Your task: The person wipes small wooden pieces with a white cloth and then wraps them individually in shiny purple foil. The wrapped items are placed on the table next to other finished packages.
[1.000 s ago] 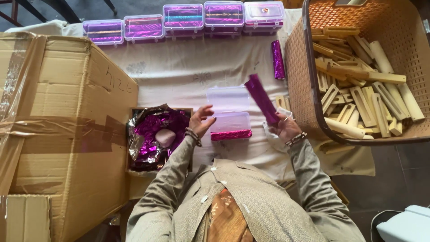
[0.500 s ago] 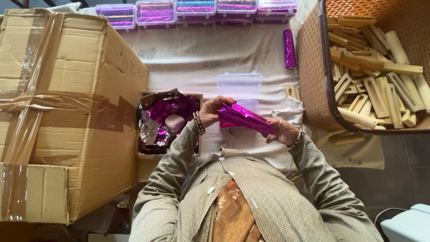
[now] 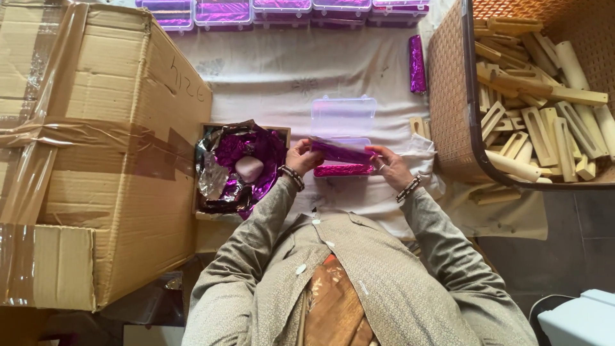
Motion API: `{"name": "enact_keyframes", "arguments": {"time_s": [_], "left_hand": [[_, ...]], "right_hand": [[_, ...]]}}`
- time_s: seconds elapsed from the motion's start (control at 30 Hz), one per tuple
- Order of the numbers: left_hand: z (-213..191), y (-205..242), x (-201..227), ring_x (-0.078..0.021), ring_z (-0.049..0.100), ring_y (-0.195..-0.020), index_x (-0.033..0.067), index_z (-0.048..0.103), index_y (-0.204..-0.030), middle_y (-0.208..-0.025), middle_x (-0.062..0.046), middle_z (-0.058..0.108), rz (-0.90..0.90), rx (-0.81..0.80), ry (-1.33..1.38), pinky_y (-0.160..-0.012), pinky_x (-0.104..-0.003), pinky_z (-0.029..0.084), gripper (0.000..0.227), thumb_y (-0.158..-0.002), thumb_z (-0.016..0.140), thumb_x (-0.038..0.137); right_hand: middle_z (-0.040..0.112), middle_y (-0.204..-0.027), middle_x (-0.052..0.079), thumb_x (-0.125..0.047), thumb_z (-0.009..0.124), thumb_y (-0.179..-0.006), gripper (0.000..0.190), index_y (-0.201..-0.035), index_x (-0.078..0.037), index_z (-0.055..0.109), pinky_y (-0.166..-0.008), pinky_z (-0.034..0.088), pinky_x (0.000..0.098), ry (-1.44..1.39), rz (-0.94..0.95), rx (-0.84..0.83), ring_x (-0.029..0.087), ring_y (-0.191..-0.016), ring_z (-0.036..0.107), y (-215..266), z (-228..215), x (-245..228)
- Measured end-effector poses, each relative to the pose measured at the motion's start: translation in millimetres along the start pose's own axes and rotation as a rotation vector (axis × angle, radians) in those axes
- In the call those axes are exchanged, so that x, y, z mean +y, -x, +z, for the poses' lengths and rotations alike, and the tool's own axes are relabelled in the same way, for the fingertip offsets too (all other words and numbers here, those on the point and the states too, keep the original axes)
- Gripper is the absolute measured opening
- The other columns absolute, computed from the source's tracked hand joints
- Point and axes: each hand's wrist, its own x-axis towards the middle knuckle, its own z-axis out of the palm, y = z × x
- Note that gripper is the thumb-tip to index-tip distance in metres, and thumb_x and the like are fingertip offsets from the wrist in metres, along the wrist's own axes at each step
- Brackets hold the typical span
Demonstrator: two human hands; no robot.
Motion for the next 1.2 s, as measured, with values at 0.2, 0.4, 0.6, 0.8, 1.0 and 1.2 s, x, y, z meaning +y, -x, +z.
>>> {"name": "enact_keyframes", "arguments": {"time_s": [0.2, 0.4, 0.6, 0.8, 1.0, 1.2], "left_hand": [[-2, -5, 0, -0.0215, 0.076, -0.086, 0.0044, 0.062, -0.110, -0.105, -0.010, 0.073, -0.137, 0.112, -0.016, -0.074, -0.036, 0.068, 0.029, -0.085, 0.076, 0.004], [-4, 0, 6, -0.0177, 0.073, -0.096, 0.0035, 0.062, -0.110, -0.105, -0.011, 0.076, 0.129, -0.071, -0.346, -0.089, -0.035, 0.064, 0.025, -0.092, 0.079, 0.005], [2, 0, 4, -0.0145, 0.075, -0.092, 0.0088, 0.071, -0.105, -0.103, -0.006, 0.076, 0.109, -0.098, -0.386, -0.083, -0.032, 0.063, 0.020, -0.087, 0.074, -0.001], [3, -6, 0, -0.0161, 0.075, -0.088, 0.0075, 0.076, -0.104, -0.102, -0.009, 0.078, 0.143, -0.001, -0.418, -0.078, -0.032, 0.067, 0.016, -0.089, 0.073, 0.001], [3, -9, -2, -0.0201, 0.077, -0.089, 0.0091, 0.075, -0.108, -0.105, -0.013, 0.077, 0.003, 0.078, -0.345, -0.073, -0.032, 0.069, 0.016, -0.092, 0.074, 0.011], [10, 2, 5, -0.0260, 0.068, -0.110, 0.0130, 0.069, -0.114, -0.112, -0.010, 0.075, 0.278, -0.057, -0.802, -0.099, -0.044, 0.056, 0.044, -0.074, 0.087, 0.019]], "right_hand": [[0.071, -0.123, 0.010, -0.030, 0.074, -0.088, 0.052, -0.136, -0.015, 0.061, -0.096, 0.059, 0.0398, 0.200, -0.049, 0.085, 0.022, -0.112, 0.067, 4, 8, -15], [0.072, -0.120, 0.007, -0.022, 0.068, -0.091, 0.046, -0.137, -0.017, 0.061, -0.084, 0.064, 0.0340, 0.036, 0.049, 0.063, 0.019, -0.096, 0.071, -11, -1, 13], [0.073, -0.117, 0.011, -0.014, 0.066, -0.098, 0.035, -0.133, -0.014, 0.065, -0.085, 0.065, 0.0308, -0.124, 0.053, 0.058, 0.017, -0.099, 0.072, -16, -7, 19], [0.069, -0.126, 0.007, -0.018, 0.064, -0.099, 0.029, -0.128, -0.015, 0.068, -0.078, 0.067, 0.0326, -0.191, 0.030, 0.074, 0.018, -0.103, 0.072, -23, -9, 37], [0.043, -0.142, 0.013, -0.011, 0.074, -0.084, 0.046, -0.128, -0.009, 0.063, -0.081, 0.063, 0.0343, -0.061, 0.051, 0.046, 0.025, -0.111, 0.067, -21, -6, 24], [0.047, -0.141, 0.015, -0.019, 0.066, -0.096, 0.039, -0.134, -0.009, 0.062, -0.076, 0.064, 0.0316, -0.060, 0.107, 0.058, 0.025, -0.107, 0.070, -25, -9, 25]]}}
